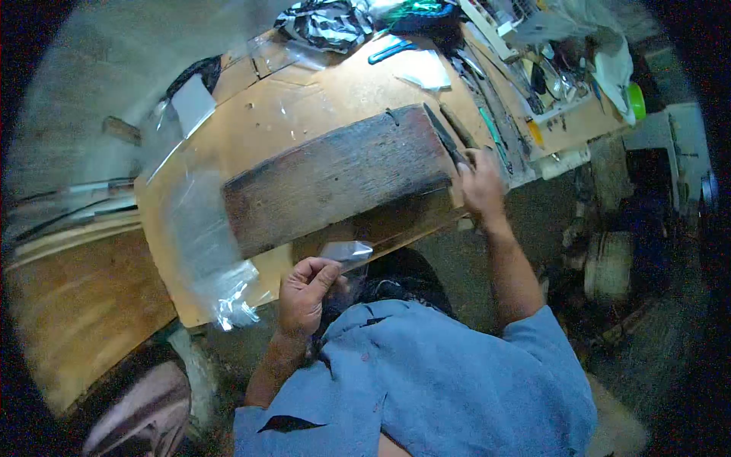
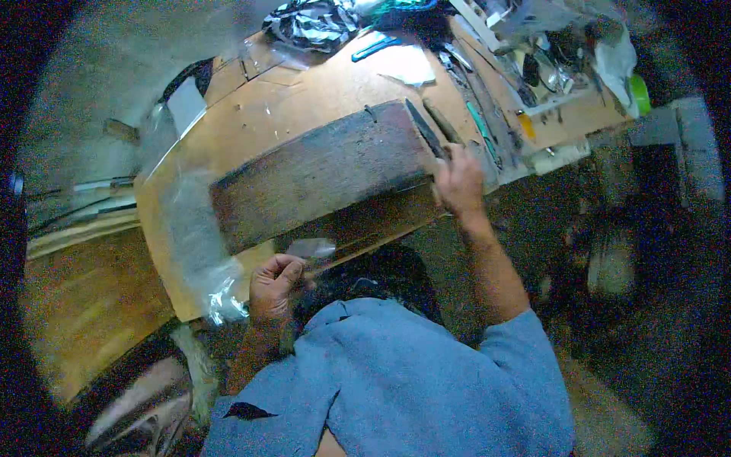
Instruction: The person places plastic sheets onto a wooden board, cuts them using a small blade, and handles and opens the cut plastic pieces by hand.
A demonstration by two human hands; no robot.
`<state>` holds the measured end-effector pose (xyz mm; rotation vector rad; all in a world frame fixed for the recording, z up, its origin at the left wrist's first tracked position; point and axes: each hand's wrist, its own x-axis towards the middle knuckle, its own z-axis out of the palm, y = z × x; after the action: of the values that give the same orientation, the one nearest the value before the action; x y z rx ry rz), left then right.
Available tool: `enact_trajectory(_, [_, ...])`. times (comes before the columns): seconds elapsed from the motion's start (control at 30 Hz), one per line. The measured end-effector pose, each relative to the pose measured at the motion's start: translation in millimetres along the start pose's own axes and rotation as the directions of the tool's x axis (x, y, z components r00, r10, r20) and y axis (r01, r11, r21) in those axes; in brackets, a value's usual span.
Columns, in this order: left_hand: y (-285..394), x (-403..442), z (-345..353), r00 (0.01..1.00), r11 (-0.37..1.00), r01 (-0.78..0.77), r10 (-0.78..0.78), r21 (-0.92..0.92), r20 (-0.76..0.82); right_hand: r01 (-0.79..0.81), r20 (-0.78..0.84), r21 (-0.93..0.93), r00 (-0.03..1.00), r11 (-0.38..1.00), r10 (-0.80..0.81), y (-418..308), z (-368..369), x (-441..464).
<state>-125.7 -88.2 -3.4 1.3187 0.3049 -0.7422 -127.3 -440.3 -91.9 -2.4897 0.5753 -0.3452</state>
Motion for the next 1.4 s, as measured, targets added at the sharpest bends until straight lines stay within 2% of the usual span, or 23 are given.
enact_trajectory(0.03, [2, 0, 1, 1.0, 1.0, -0.018, 0.018, 0.003, 0.012, -0.017, 0.026, -0.12, 0.999, 0.993, 0.021, 21, 5, 3])
enact_trajectory(0.07, [4, -2, 1, 1.0, 1.0, -0.021, 0.021, 0.004, -0.006, -0.008, 0.037, -0.108, 0.999, 0.994, 0.012, 40, 11, 2])
enact_trajectory(0.13, [8, -5, 1, 0.999, 0.999, -0.026, 0.028, -0.026, 0.044, 0.056, 0.04, -0.23, 0.998, 0.972, -0.048, 63, 21, 0])
enact_trajectory(0.27, [13, -9, -1, 0.995, 0.997, -0.052, 0.056, -0.051, 0.081, 0.078, 0.084, -0.23, 0.995, 0.97, -0.06, 69, 26, -7])
enact_trajectory(0.33, [18, -12, 1, 0.998, 0.998, -0.008, 0.012, -0.069, 0.054, 0.094, 0.076, -0.237, 0.994, 0.967, -0.078, 71, 29, -7])
enact_trajectory(0.37, [18, -12, -1, 0.999, 0.998, -0.007, 0.01, -0.068, 0.05, 0.016, 0.138, -0.243, 0.99, 0.97, 0.018, 71, 27, -6])
enact_trajectory(0.4, [16, -11, -3, 0.997, 0.997, -0.033, 0.038, -0.071, 0.065, 0.016, 0.139, -0.241, 0.99, 0.97, 0.018, 72, 27, -6])
enact_trajectory(0.47, [16, -10, -6, 0.995, 0.996, -0.059, 0.064, -0.071, 0.077, 0.009, 0.055, -0.18, 0.998, 0.984, 0.001, 77, 26, -11])
enact_trajectory(0.5, [16, -10, -6, 0.995, 0.992, -0.069, 0.077, -0.109, 0.07, 0.068, 0.036, -0.167, 0.997, 0.984, -0.063, 76, 18, -15])
enact_trajectory(0.63, [25, -10, -2, 0.996, 0.986, -0.092, 0.094, -0.142, 0.01, 0.068, 0.062, -0.095, 0.996, 0.993, -0.062, 45, -33, -27])
enact_trajectory(0.7, [26, -9, -5, 0.995, 0.987, -0.097, 0.097, -0.127, -0.006, -0.076, 0.261, 0.133, 0.965, 0.988, 0.039, 17, -68, -32])
enact_trajectory(0.77, [27, -6, -9, 0.995, 0.989, -0.1, 0.099, -0.108, -0.016, -0.225, 0.46, 0.396, 0.888, 0.89, 0.019, -23, -105, -41])
enact_trajectory(0.8, [25, -3, -10, 0.992, 0.983, -0.125, 0.122, -0.135, -0.029, -0.226, 0.459, 0.399, 0.888, 0.889, 0.019, -43, -121, -43])
enact_trajectory(0.87, [26, -1, -11, 0.989, 0.975, -0.151, 0.146, -0.161, -0.038, -0.174, 0.617, 0.443, 0.771, 0.879, -0.158, -73, -143, -46])
enact_trajectory(0.97, [29, 0, -13, 0.983, 0.97, -0.181, 0.171, -0.162, -0.072, -0.249, 0.688, 0.412, 0.716, 0.877, -0.12, -90, -149, -52])
enact_trajectory(1.0, [31, -1, -15, 0.98, 0.973, -0.194, 0.187, -0.128, -0.064, -0.245, 0.687, 0.412, 0.716, 0.878, -0.123, -91, -148, -53])
enact_trajectory(1.07, [33, -3, -16, 0.977, 0.973, -0.212, 0.207, -0.094, -0.058, -0.053, 0.661, 0.388, 0.712, 0.92, -0.238, -90, -143, -54])
enact_trajectory(1.17, [35, -8, -15, 0.99, 0.987, -0.137, 0.133, -0.084, -0.048, -0.06, 0.684, 0.35, 0.698, 0.935, -0.211, -96, -137, -55])
enact_trajectory(1.23, [34, -12, -12, 0.999, 0.988, -0.053, 0.051, -0.147, -0.016, -0.072, 0.694, 0.352, 0.689, 0.933, -0.209, -96, -131, -57])
enact_trajectory(1.27, [33, -12, -13, 0.998, 0.988, -0.055, 0.054, -0.147, -0.016, -0.086, 0.706, 0.354, 0.678, 0.931, -0.205, -97, -128, -58])
enact_trajectory(1.33, [28, -11, -16, 0.99, 0.987, -0.135, 0.13, 0.092, 0.055, -0.081, 0.701, 0.352, 0.683, 0.932, -0.205, -102, -124, -59])
enact_trajectory(1.4, [24, -13, -18, 0.99, 0.993, -0.116, 0.112, 0.036, 0.084, -0.077, 0.696, 0.35, 0.689, 0.933, -0.204, -106, -119, -60])
